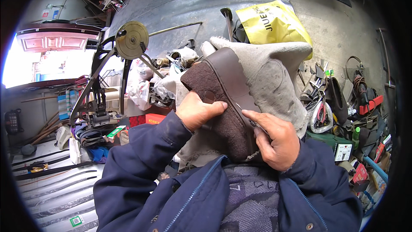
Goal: The person hand-sews a brown shoe upper mounted on a last using a needle and thread. They repeatedly pierce the leather along a seam, pull the thread through, and adjust the shoe position to continue stitching along the edge.
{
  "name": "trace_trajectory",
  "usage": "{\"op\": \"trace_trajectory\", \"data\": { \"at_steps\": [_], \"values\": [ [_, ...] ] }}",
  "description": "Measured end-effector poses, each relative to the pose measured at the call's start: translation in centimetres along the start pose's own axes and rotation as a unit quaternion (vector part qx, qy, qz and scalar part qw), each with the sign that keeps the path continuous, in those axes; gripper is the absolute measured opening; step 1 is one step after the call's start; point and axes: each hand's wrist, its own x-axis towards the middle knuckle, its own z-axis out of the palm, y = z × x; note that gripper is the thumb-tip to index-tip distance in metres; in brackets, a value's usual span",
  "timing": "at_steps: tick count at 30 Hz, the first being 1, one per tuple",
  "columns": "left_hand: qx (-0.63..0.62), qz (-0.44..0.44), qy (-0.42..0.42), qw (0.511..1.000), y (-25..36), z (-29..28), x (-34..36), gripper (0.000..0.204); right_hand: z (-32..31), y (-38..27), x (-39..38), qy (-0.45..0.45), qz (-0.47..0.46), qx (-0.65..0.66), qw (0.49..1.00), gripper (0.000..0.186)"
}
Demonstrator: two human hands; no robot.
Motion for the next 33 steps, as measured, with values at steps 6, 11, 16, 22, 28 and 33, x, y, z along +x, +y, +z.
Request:
{"op": "trace_trajectory", "data": {
  "at_steps": [6,11,16,22,28,33],
  "values": [
    [0.05,0.008,-0.004,0.999,-0.6,-0.2,0.3,0.05,0.8,-0.5,0.6,-0.011,-0.005,-0.046,0.999,0.051],
    [0.051,0.007,-0.012,0.999,-1.0,-0.2,0.5,0.048,1.7,-1.0,1.0,-0.007,-0.005,-0.123,0.992,0.053],
    [0.028,0.023,-0.016,0.999,-0.9,0.1,0.4,0.048,2.1,-1.5,1.2,-0.021,-0.026,-0.178,0.983,0.056],
    [0.012,-0.009,-0.025,1.0,-0.9,-0.1,-0.1,0.046,2.7,-2.1,1.4,-0.065,-0.026,-0.272,0.96,0.057],
    [-0.049,0.01,-0.025,0.998,-1.2,0.3,-0.4,0.047,2.3,-2.2,0.8,-0.091,-0.024,-0.288,0.953,0.06],
    [-0.045,0.024,-0.021,0.998,-0.6,0.6,-0.6,0.048,0.5,-1.8,0.0,-0.093,-0.003,-0.183,0.979,0.058]
  ]
}}
